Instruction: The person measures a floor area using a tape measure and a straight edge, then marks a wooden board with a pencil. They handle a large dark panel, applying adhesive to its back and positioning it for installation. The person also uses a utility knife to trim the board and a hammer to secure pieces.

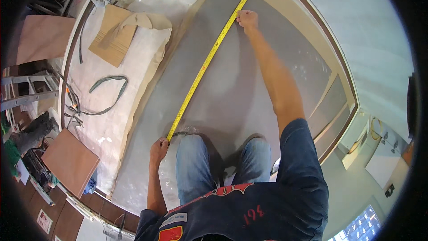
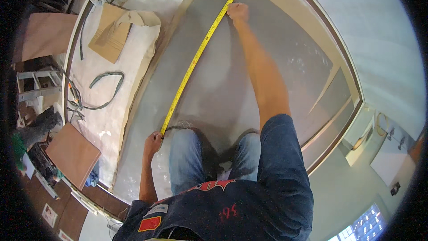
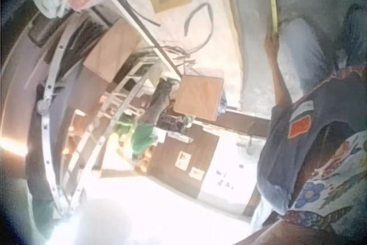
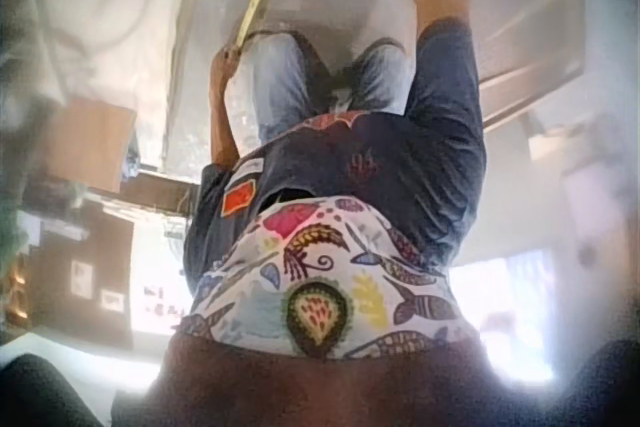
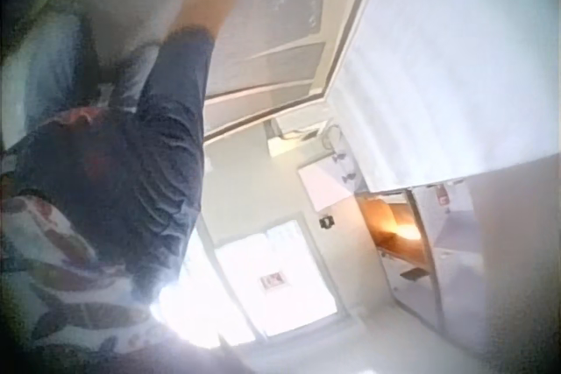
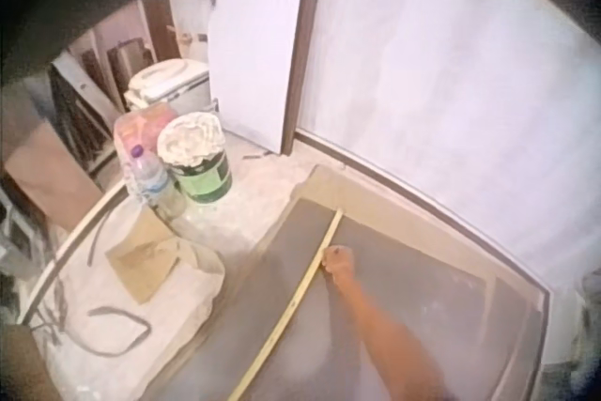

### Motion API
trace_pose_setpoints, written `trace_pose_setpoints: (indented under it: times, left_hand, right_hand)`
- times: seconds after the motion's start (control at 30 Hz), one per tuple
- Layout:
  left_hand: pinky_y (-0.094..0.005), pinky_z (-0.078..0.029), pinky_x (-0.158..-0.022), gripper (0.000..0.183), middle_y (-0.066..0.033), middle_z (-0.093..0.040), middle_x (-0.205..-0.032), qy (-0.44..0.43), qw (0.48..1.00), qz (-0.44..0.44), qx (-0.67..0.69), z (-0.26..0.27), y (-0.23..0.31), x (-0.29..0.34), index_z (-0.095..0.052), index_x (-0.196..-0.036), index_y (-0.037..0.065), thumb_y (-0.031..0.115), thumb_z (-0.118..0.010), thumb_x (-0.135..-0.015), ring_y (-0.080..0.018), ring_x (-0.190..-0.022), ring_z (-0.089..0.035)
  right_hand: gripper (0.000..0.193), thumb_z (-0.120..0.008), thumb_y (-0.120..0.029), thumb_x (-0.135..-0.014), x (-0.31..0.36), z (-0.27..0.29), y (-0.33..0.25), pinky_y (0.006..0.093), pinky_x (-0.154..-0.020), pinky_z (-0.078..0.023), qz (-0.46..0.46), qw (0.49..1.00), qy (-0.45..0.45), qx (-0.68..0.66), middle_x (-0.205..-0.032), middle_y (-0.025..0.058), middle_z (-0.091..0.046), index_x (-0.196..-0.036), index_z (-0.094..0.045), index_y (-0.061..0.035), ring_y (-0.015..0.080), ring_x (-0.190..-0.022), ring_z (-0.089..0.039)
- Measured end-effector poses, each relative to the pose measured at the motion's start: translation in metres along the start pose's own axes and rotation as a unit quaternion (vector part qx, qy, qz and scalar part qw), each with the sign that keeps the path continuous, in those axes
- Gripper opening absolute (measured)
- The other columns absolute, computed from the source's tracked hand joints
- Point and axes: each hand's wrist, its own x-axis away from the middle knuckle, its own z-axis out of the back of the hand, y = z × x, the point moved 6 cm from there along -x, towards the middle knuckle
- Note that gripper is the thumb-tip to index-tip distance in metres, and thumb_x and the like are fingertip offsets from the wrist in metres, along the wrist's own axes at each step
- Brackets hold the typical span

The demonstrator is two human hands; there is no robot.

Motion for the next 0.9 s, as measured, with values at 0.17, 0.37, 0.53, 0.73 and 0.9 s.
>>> trace_pose_setpoints:
  times: [0.17, 0.37, 0.53, 0.73, 0.9]
  left_hand:
    - [-0.0472, -0.049, -0.072, 0.032, -0.0203, -0.067, -0.084, 0.040, 0.999, 0.006, -0.031, -0.018, -0.028, 0.005, -0.067, -0.093, 0.007, 0.033, -0.049, -0.089, -0.0406, -0.083, -0.064]
    - [-0.0489, -0.049, -0.077, 0.036, -0.0218, -0.066, -0.090, -0.029, 0.997, -0.022, -0.073, -0.012, -0.008, -0.029, -0.068, -0.096, 0.012, 0.037, -0.043, -0.088, -0.0420, -0.087, -0.062]
    - [-0.0459, -0.049, -0.075, 0.034, -0.0198, -0.066, -0.084, 0.008, 0.995, 0.076, -0.070, -0.020, -0.015, -0.015, -0.069, -0.094, 0.012, 0.036, -0.045, -0.086, -0.0394, -0.082, -0.064]
    - [-0.0479, -0.050, -0.080, 0.037, -0.0190, -0.068, -0.089, 0.000, 0.990, 0.086, -0.109, -0.012, 0.000, -0.013, -0.070, -0.102, 0.015, 0.038, -0.047, -0.086, -0.0394, -0.087, -0.064]
    - [-0.0485, -0.050, -0.082, 0.039, -0.0216, -0.067, -0.090, 0.002, 0.982, 0.104, -0.160, -0.002, 0.019, -0.011, -0.071, -0.102, 0.015, 0.040, -0.046, -0.086, -0.0414, -0.089, -0.064]
  right_hand:
    - [0.012, -0.064, -0.010, -0.079, 0.017, -0.024, -0.006, 0.0294, -0.047, -0.044, -0.002, 0.999, 0.004, 0.032, -0.061, 0.0052, -0.062, -0.074, -0.067, 0.0002, 0.0153, -0.047, -0.055]
    - [0.018, -0.066, -0.010, -0.082, -0.075, 0.029, 0.058, 0.0259, -0.047, -0.050, 0.047, 0.926, -0.295, -0.228, -0.072, 0.0102, -0.066, -0.091, -0.066, 0.0061, 0.0162, -0.055, -0.062]
    - [0.018, -0.068, -0.012, -0.084, -0.013, -0.015, 0.006, 0.0232, -0.048, -0.050, 0.012, 0.995, -0.048, 0.084, -0.073, 0.0078, -0.067, -0.093, -0.066, 0.0026, 0.0121, -0.056, -0.062]
    - [0.018, -0.069, -0.013, -0.083, -0.011, -0.011, 0.008, 0.0214, -0.048, -0.049, 0.002, 0.996, -0.025, 0.088, -0.073, 0.0063, -0.067, -0.092, -0.067, 0.0017, 0.0108, -0.057, -0.062]
    - [0.021, -0.069, -0.020, -0.082, -0.012, -0.009, 0.008, 0.0225, -0.052, -0.049, 0.024, 0.992, -0.013, 0.122, -0.071, 0.0036, -0.068, -0.091, -0.070, -0.0012, 0.0094, -0.058, -0.062]
